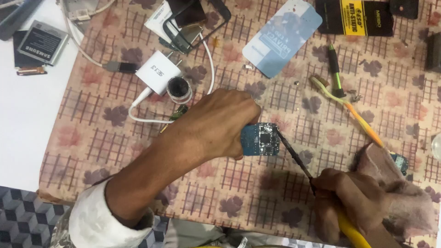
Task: The person solders a small blue circuit board using a soldering iron and solder wire. They then use a toothbrush to clean the board and repeat the soldering and cleaning steps.
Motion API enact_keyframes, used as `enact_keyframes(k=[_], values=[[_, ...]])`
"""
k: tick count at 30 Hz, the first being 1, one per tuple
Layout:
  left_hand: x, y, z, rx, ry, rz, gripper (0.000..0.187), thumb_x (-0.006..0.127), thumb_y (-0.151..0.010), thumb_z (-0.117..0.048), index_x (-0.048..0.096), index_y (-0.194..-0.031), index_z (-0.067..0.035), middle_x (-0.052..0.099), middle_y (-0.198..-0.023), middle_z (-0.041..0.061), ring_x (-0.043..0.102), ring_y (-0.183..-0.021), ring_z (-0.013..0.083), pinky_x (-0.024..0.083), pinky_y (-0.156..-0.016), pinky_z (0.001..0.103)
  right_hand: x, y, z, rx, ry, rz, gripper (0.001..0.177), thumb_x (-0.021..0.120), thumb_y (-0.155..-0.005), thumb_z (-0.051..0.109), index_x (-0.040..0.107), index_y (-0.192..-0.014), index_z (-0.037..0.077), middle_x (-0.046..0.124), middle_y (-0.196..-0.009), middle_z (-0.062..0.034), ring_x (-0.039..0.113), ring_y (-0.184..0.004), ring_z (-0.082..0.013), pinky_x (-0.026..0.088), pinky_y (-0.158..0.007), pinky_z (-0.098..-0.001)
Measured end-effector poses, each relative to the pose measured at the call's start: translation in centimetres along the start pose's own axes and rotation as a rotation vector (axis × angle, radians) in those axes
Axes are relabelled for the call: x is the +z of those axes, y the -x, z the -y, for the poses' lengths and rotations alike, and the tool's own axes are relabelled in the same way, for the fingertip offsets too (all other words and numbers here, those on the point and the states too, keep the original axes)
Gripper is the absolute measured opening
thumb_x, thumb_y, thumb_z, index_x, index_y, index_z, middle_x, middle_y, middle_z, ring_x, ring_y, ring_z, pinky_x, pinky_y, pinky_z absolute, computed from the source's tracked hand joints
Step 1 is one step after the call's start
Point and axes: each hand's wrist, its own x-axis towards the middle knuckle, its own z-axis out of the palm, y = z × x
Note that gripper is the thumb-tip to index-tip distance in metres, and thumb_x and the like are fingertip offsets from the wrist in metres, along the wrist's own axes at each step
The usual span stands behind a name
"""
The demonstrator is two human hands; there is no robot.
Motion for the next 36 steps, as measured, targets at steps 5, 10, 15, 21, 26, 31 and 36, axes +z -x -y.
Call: enact_keyframes(k=[5, 10, 15, 21, 26, 31, 36], values=[[-0.5, 0.0, -0.4, -0.035, 0.003, 0.022, 0.031, 0.084, -0.067, -0.004, 0.053, -0.07, -0.004, 0.05, -0.079, 0.007, 0.053, -0.07, 0.0209, 0.056, -0.065, 0.036, -2.0, -2.0, 3.1, 0.027, 0.017, 0.225, 0.016, 0.055, -0.076, 0.011, 0.062, -0.081, -0.002, 0.052, -0.046, 0.0, 0.049, -0.037, -0.0115, 0.038, -0.036, -0.0316], [-0.4, -0.1, -0.2, -0.04, -0.007, 0.05, 0.032, 0.085, -0.068, -0.007, 0.053, -0.069, -0.005, 0.051, -0.075, 0.006, 0.054, -0.068, 0.0203, 0.056, -0.065, 0.034, 0.0, -2.3, 2.5, -0.137, -0.022, 0.028, 0.013, 0.049, -0.081, 0.006, 0.059, -0.073, 0.003, 0.053, -0.051, 0.0, 0.049, -0.036, -0.0093, 0.037, -0.037, -0.0292], [0.0, -0.1, 0.1, 0.032, 0.004, -0.031, 0.039, 0.091, -0.06, -0.012, 0.055, -0.071, -0.004, 0.051, -0.072, 0.007, 0.053, -0.066, 0.0211, 0.054, -0.069, 0.036, 0.9, -2.6, 0.7, -0.311, -0.277, 0.054, 0.018, 0.053, -0.079, 0.007, 0.064, -0.084, -0.007, 0.063, -0.052, 0.0058, 0.059, -0.037, -0.0013, 0.043, -0.033, -0.0187], [0.1, -0.1, 0.1, -0.024, 0.014, 0.026, 0.034, 0.089, -0.064, -0.011, 0.06, -0.077, -0.002, 0.052, -0.077, 0.006, 0.054, -0.072, 0.0197, 0.056, -0.07, 0.035, 0.0, -2.7, 2.3, -0.14, 0.0, 0.016, 0.013, 0.049, -0.086, 0.004, 0.059, -0.083, -0.003, 0.055, -0.057, -0.002, 0.056, -0.045, -0.0105, 0.044, -0.04, -0.025], [0.1, 0.1, -0.1, 0.004, 0.052, -0.027, 0.038, 0.09, -0.062, -0.01, 0.06, -0.083, -0.002, 0.053, -0.077, 0.006, 0.055, -0.072, 0.0207, 0.055, -0.068, 0.036, -1.9, -1.2, 2.1, 0.05, 0.053, 0.244, 0.011, 0.055, -0.076, 0.004, 0.064, -0.081, -0.001, 0.056, -0.05, 0.0006, 0.054, -0.039, -0.01, 0.042, -0.039, -0.0275], [-0.1, 0.2, -0.3, -0.03, 0.036, 0.009, 0.035, 0.089, -0.065, -0.012, 0.059, -0.078, -0.001, 0.051, -0.079, 0.008, 0.054, -0.071, 0.0215, 0.056, -0.067, 0.034, -0.5, -2.3, 1.6, -0.061, 0.052, 0.09, 0.013, 0.049, -0.083, 0.004, 0.062, -0.084, 0.002, 0.063, -0.062, -0.0016, 0.06, -0.049, -0.0099, 0.048, -0.047, -0.0227], [-0.5, 0.1, -0.4, -0.074, 0.044, 0.035, 0.035, 0.089, -0.066, -0.01, 0.058, -0.079, -0.001, 0.053, -0.082, 0.007, 0.056, -0.074, 0.0202, 0.057, -0.07, 0.033, -1.8, -3.4, 5.4, 0.034, 0.214, 0.221, 0.02, 0.058, -0.071, 0.012, 0.062, -0.089, 0.005, 0.057, -0.06, 0.0, 0.058, -0.054, -0.0169, 0.047, -0.063, -0.0425]])
